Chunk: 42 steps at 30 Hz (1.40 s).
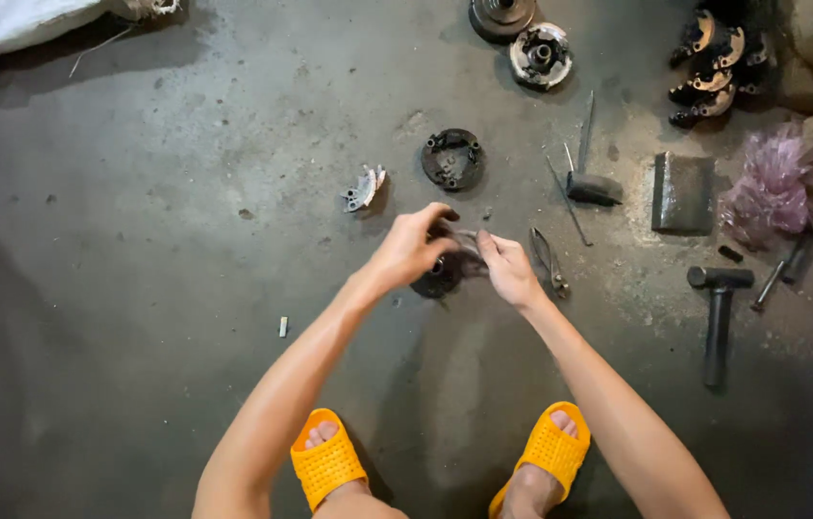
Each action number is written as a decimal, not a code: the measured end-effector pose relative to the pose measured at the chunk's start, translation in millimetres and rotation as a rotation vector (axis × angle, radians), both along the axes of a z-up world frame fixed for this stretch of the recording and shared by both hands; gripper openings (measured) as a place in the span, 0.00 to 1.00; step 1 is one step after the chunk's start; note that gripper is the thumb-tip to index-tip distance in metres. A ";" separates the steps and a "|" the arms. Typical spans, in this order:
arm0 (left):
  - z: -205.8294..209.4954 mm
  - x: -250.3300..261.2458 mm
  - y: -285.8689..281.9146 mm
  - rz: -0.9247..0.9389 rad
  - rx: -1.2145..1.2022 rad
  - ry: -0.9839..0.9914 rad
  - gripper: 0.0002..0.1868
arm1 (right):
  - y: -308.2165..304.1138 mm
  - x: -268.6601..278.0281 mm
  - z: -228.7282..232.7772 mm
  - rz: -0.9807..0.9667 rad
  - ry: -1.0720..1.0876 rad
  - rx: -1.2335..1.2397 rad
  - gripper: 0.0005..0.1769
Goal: The person sits on the floor and uses pliers to remove a small metal clip from a circular mechanical component. They then use a hammer and a metal rod to strike the component, dislodging a ring. Finally, they use the pliers to remove a curved metal piece from the assembly.
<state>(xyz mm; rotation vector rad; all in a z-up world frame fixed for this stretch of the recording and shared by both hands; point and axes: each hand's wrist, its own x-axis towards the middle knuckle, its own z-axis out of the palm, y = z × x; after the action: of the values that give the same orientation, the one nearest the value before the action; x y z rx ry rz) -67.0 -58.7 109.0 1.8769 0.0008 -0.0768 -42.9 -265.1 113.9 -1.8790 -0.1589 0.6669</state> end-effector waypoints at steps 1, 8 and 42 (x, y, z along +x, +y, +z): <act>-4.5 0.4 -6.3 0.005 0.004 0.002 0.25 | -9.7 2.4 -25.0 0.005 0.002 0.004 0.26; -49.6 -25.4 -7.6 0.139 0.531 -0.232 0.21 | -36.0 -10.5 -38.1 -0.323 0.165 0.199 0.21; -128.8 20.6 76.0 0.318 0.966 0.046 0.29 | -3.8 -29.0 -44.9 0.198 -0.534 -0.282 0.20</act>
<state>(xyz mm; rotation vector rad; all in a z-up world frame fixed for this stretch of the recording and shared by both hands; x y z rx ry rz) -46.4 17.3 -19.8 2.8092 0.4359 0.1248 -72.0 -269.0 68.9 -2.3032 -0.6272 0.3120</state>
